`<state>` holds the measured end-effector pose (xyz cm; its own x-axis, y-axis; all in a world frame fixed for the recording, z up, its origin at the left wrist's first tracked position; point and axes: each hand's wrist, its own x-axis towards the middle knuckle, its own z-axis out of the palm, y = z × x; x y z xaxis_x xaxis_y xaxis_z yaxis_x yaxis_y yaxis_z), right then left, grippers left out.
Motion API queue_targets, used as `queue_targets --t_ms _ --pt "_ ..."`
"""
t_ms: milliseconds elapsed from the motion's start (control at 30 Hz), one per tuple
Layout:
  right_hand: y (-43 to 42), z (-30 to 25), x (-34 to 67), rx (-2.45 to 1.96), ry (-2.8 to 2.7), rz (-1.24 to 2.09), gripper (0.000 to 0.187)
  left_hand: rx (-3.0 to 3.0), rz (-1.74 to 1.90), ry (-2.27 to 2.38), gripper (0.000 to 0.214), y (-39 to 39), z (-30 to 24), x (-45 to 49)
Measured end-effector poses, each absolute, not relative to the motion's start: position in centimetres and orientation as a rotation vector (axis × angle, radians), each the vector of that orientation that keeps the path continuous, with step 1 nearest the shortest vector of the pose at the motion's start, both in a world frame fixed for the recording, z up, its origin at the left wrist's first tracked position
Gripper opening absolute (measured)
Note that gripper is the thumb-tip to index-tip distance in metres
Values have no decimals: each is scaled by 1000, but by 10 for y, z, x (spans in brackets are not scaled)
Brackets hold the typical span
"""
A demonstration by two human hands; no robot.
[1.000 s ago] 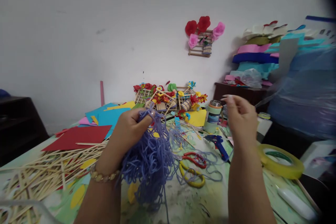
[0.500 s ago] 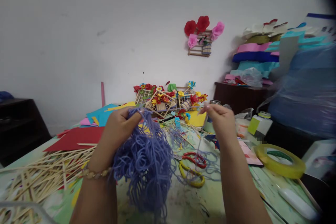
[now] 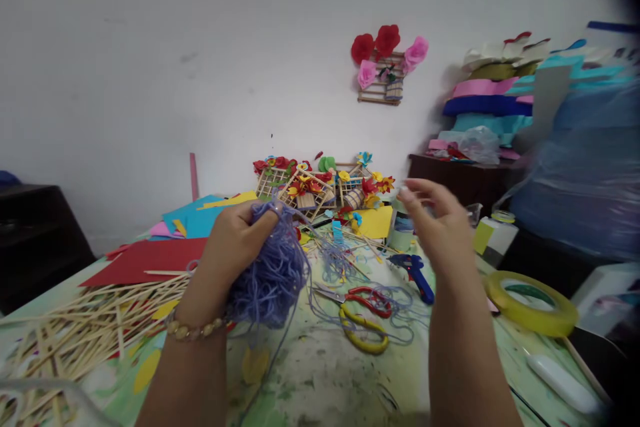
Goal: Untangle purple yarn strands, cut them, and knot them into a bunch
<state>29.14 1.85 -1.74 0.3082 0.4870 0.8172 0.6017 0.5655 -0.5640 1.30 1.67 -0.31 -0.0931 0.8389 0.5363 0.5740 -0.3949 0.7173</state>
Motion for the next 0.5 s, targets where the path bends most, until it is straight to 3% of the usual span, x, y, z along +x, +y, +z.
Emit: queue_targets --t_ms 233,500 --pt "16 -29 206 -759 -1916 184 17 2050 1351 1402 32 19 -7 27" --pt "56 -30 297 -993 -1156 131 27 1843 1519 1526 28 24 -3 -2"
